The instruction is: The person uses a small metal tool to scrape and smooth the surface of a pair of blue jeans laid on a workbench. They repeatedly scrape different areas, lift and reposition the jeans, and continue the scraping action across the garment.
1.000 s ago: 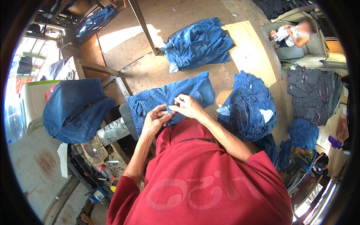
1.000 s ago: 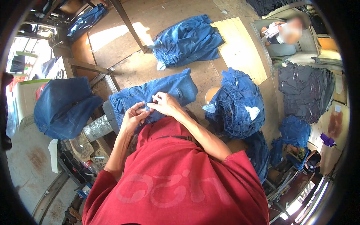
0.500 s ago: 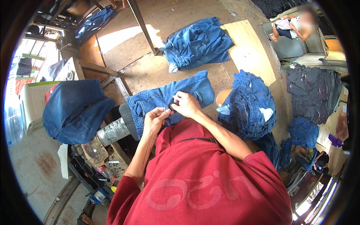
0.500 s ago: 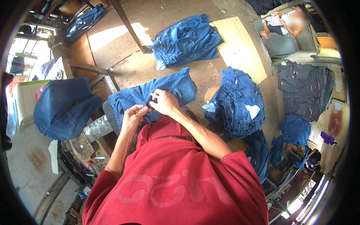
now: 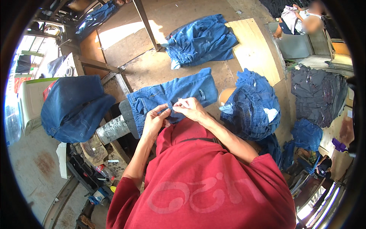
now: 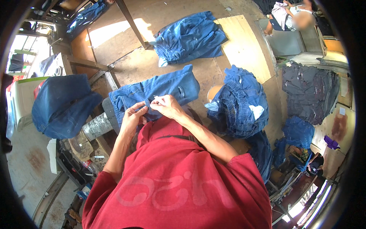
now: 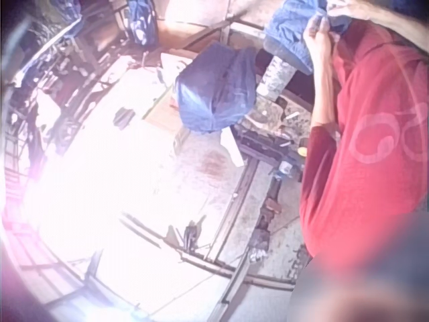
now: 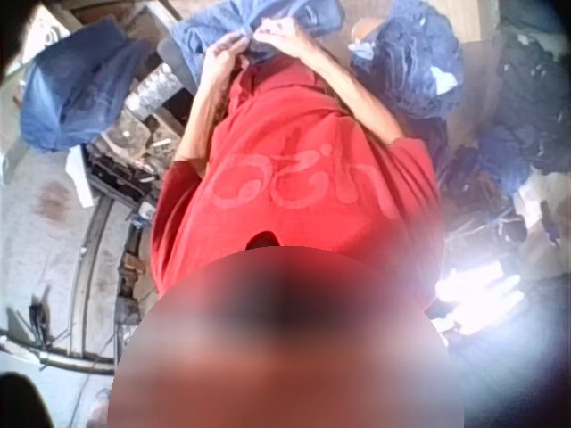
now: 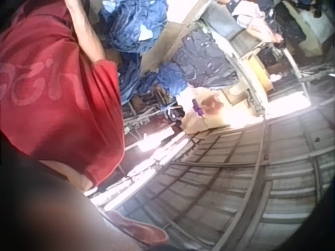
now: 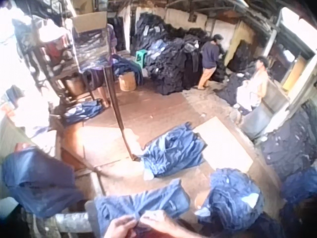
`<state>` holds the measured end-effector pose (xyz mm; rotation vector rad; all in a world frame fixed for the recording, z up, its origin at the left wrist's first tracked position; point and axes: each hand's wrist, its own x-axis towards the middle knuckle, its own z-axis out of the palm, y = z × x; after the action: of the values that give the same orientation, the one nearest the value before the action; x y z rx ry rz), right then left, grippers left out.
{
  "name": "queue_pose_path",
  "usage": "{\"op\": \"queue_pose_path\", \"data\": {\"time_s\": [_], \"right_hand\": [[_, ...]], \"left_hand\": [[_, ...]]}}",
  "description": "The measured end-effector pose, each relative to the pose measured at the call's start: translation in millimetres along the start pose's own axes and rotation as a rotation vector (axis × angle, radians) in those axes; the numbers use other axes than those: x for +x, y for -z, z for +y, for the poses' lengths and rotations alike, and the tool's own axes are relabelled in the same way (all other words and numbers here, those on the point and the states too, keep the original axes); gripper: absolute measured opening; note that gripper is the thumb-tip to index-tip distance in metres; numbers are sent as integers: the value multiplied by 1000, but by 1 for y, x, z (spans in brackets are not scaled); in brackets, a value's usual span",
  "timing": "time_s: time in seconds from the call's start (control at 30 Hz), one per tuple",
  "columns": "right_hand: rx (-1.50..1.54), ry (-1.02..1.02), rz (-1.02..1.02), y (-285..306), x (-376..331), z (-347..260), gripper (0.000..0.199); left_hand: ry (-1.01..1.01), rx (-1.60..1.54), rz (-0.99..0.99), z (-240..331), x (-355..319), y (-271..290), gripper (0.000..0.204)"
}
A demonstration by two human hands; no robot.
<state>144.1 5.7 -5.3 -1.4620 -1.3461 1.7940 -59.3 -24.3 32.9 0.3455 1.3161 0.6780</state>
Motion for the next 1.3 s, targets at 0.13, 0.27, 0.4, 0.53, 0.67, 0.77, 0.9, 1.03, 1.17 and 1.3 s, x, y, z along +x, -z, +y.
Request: {"op": "queue_pose_path", "data": {"time_s": [0.13,0.27,0.4,0.53,0.67,0.77,0.9,1.03,1.17,1.3], "right_hand": [[-78,-12,-8,-1,0,3,23],[-34,-29,-1,-4,0,8,23],[165,-109,72,-12,-2,11,24],[288,-250,67,-6,-6,11,22],[364,-301,-10,2,-5,10,22],[184,-105,-26,-2,-3,11,24],[-25,18,-7,-7,0,13,27],[-45,46,-32,-6,2,11,24],[138,-22,-87,0,-2,7,25],[265,-218,-78,2,-3,6,27]], "left_hand": [[-21,59,3,-1,4,-1,15],[-99,185,48,-8,11,-5,14],[-118,172,47,-14,13,-5,16],[-105,64,65,-17,13,1,18],[-71,-12,21,-16,15,10,19],[-93,33,-6,-17,16,11,19],[-142,178,-5,-19,17,10,21],[-148,218,-8,-20,19,10,22],[-152,168,30,-21,20,14,23],[-127,84,-27,-16,19,18,22]]}}
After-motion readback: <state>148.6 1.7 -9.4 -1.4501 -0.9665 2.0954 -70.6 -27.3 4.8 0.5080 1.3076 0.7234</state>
